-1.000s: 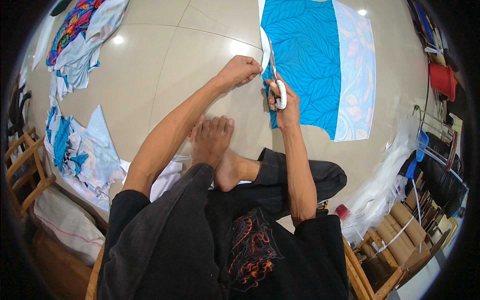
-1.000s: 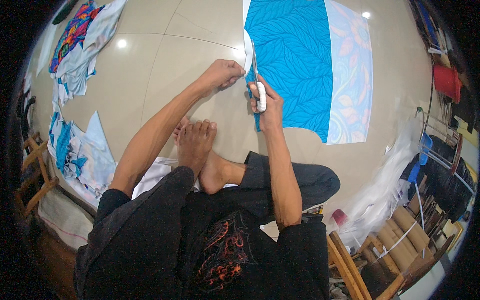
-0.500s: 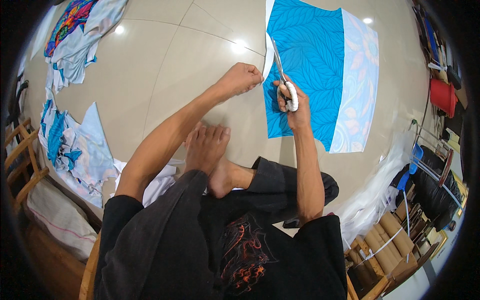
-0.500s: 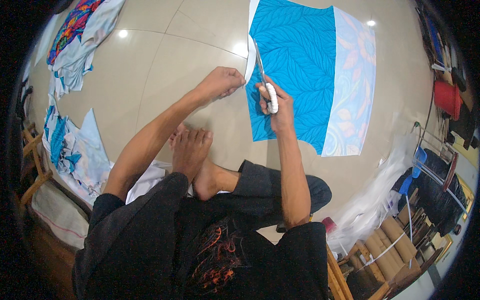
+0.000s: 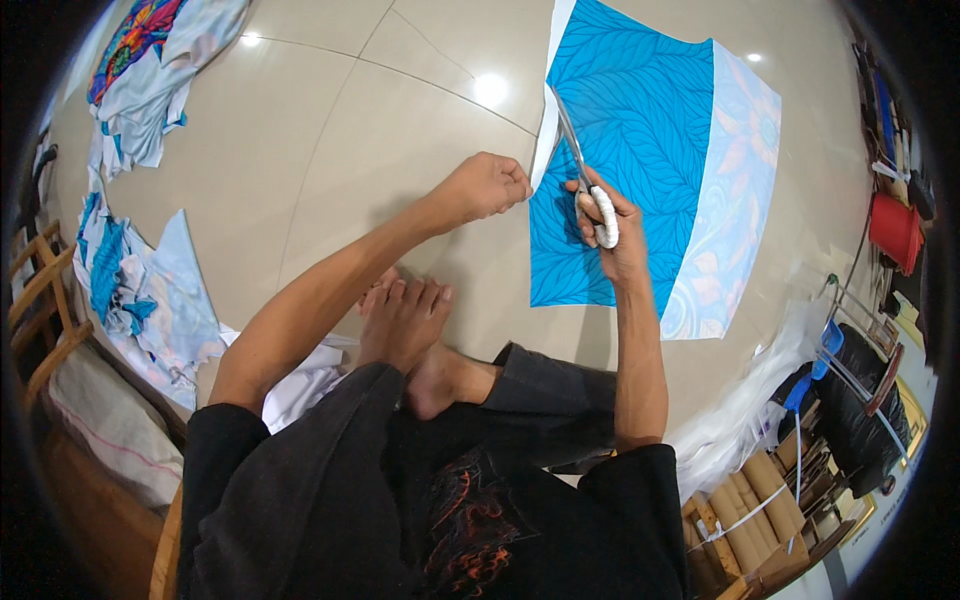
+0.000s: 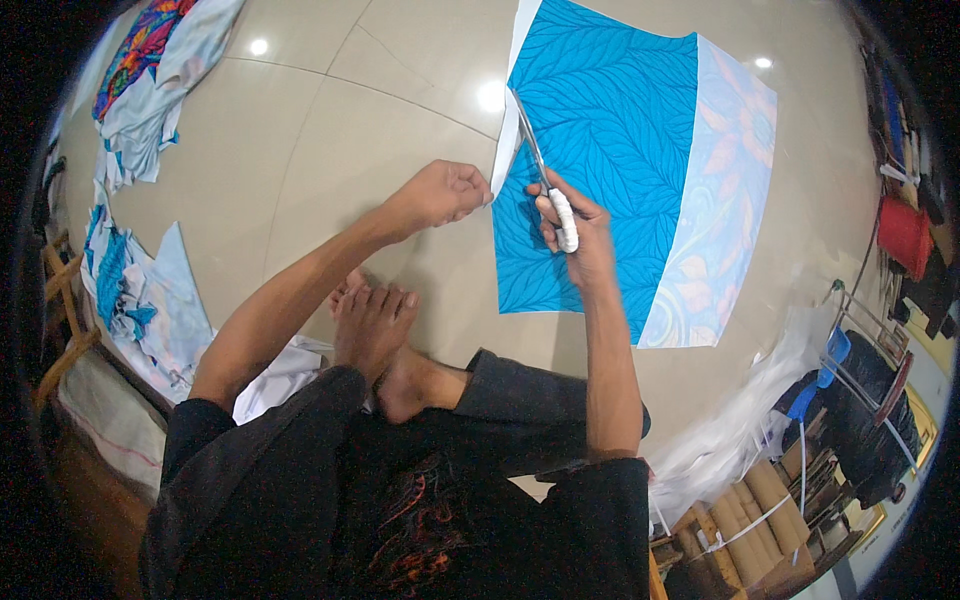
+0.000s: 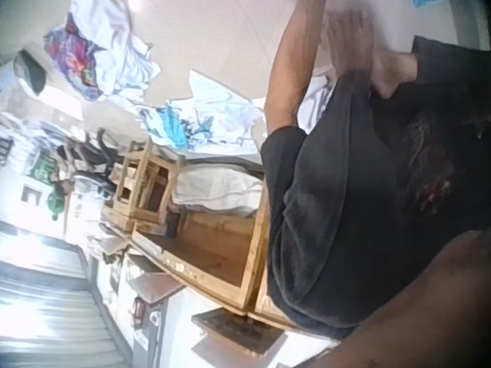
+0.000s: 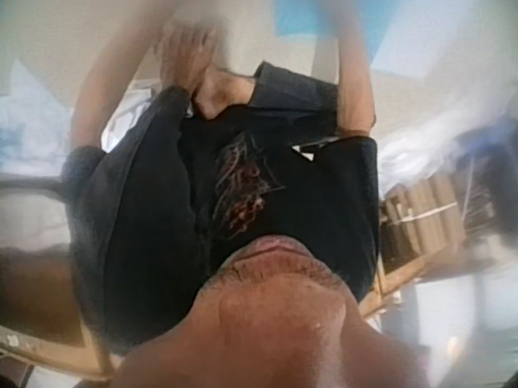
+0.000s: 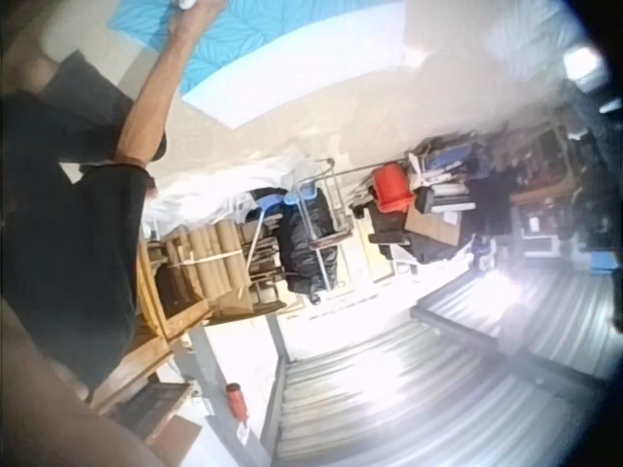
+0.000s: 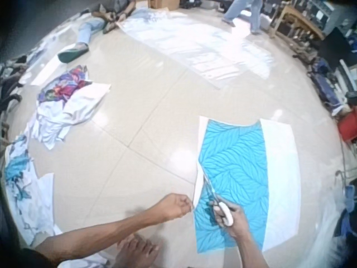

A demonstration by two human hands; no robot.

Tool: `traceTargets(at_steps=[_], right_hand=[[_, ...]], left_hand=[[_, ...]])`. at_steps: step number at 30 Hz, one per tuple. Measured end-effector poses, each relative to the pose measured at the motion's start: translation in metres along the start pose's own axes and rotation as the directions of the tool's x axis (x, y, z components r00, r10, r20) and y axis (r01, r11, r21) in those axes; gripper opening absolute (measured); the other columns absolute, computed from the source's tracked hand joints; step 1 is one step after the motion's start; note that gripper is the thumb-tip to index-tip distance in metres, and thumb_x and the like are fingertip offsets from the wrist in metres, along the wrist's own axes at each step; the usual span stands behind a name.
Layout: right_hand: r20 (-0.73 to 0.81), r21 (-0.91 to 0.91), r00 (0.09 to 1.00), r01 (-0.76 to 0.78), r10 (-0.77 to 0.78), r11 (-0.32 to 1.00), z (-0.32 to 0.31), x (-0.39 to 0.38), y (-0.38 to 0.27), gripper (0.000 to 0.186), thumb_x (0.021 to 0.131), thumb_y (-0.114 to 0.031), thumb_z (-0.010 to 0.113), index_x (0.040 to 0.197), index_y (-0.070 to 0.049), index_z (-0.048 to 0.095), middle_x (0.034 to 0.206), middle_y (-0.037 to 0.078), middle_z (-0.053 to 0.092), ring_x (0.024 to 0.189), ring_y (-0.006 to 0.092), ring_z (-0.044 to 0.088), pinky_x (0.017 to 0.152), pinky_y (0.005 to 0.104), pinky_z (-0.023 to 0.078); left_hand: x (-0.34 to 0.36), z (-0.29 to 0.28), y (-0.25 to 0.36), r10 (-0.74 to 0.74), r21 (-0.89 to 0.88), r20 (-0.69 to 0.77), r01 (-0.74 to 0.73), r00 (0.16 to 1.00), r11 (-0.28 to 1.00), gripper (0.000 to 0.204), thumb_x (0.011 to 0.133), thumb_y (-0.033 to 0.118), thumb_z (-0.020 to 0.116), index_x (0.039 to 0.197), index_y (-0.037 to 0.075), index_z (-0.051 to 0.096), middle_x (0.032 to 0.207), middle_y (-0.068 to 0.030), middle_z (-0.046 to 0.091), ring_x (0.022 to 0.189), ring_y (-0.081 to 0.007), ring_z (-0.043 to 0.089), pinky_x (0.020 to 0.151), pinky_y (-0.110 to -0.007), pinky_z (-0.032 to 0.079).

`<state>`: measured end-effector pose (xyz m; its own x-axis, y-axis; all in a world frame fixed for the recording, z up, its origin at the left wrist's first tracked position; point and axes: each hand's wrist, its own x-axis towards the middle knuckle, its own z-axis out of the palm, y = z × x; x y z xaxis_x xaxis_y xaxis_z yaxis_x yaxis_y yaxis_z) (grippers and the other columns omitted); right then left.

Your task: The person sits on the floor and uses shears to cut a large piece of patterned fabric. They repeatedly fold the fabric, align the edges, and trim the material into rectangular sections, placing the cut pieces aside.

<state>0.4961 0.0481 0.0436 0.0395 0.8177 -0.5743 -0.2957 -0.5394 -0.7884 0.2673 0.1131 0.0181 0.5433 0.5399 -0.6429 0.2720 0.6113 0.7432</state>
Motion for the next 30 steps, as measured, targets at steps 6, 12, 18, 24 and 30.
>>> traceTargets(at_steps=[6,12,18,24,30], right_hand=[[0.072,-0.058,0.997,-0.027,0.031,0.998,-0.015,0.018,-0.009,0.049,0.091,-0.005,0.071,0.138,-0.002,0.06,0.111,0.013,0.073,0.057,0.0067,0.054,0.044,0.0204,0.039],[0.133,-0.047,0.991,-0.025,0.032,0.999,-0.026,0.03,-0.012,0.049,0.091,-0.003,0.068,0.139,-0.002,0.058,0.112,0.015,0.072,0.057,0.0072,0.053,0.044,0.0204,0.04],[0.125,-0.098,0.99,-0.06,0.072,0.993,-0.025,0.033,-0.025,0.05,0.09,-0.002,0.069,0.139,-0.001,0.058,0.112,0.015,0.071,0.057,0.0055,0.053,0.043,0.0188,0.04],[0.133,-0.173,0.986,-0.073,0.097,0.982,-0.022,0.037,-0.032,0.049,0.091,-0.002,0.068,0.139,-0.001,0.058,0.111,0.015,0.071,0.057,0.005,0.054,0.042,0.0187,0.04],[0.095,-0.058,0.993,0.077,-0.072,0.995,-0.029,-0.007,-0.015,0.051,0.091,-0.006,0.07,0.14,-0.002,0.058,0.11,0.015,0.07,0.059,0.0074,0.053,0.043,0.0208,0.04]], left_hand=[[-0.002,-0.003,0.0,0.078,0.02,0.015,-0.078,0.997,0.997,0.019,0.09,0.021,0.068,0.086,0.003,0.066,0.065,0.0,0.058,0.059,-0.0089,0.05,0.054,-0.026,0.039],[-0.001,-0.005,0.0,0.094,0.072,0.021,-0.095,0.995,0.993,0.02,0.093,0.023,0.067,0.092,0.003,0.067,0.064,0.0009,0.057,0.058,-0.0078,0.049,0.054,-0.025,0.037],[0.004,-0.004,-0.008,0.081,0.026,0.043,-0.082,0.996,0.996,0.018,0.095,0.022,0.067,0.094,0.004,0.066,0.064,0.0019,0.056,0.057,-0.0065,0.047,0.054,-0.025,0.035],[-0.002,-0.012,-0.015,0.194,0.135,0.034,-0.197,0.98,0.971,0.019,0.093,0.021,0.067,0.093,0.001,0.066,0.066,-0.0003,0.058,0.061,-0.0103,0.052,0.057,-0.028,0.041],[-0.127,-0.099,-0.023,0.227,0.801,-0.128,-0.034,0.965,0.598,0.021,0.09,0.027,0.065,0.089,0.005,0.067,0.073,-0.0142,0.067,0.067,-0.034,0.065,0.06,-0.046,0.048]])
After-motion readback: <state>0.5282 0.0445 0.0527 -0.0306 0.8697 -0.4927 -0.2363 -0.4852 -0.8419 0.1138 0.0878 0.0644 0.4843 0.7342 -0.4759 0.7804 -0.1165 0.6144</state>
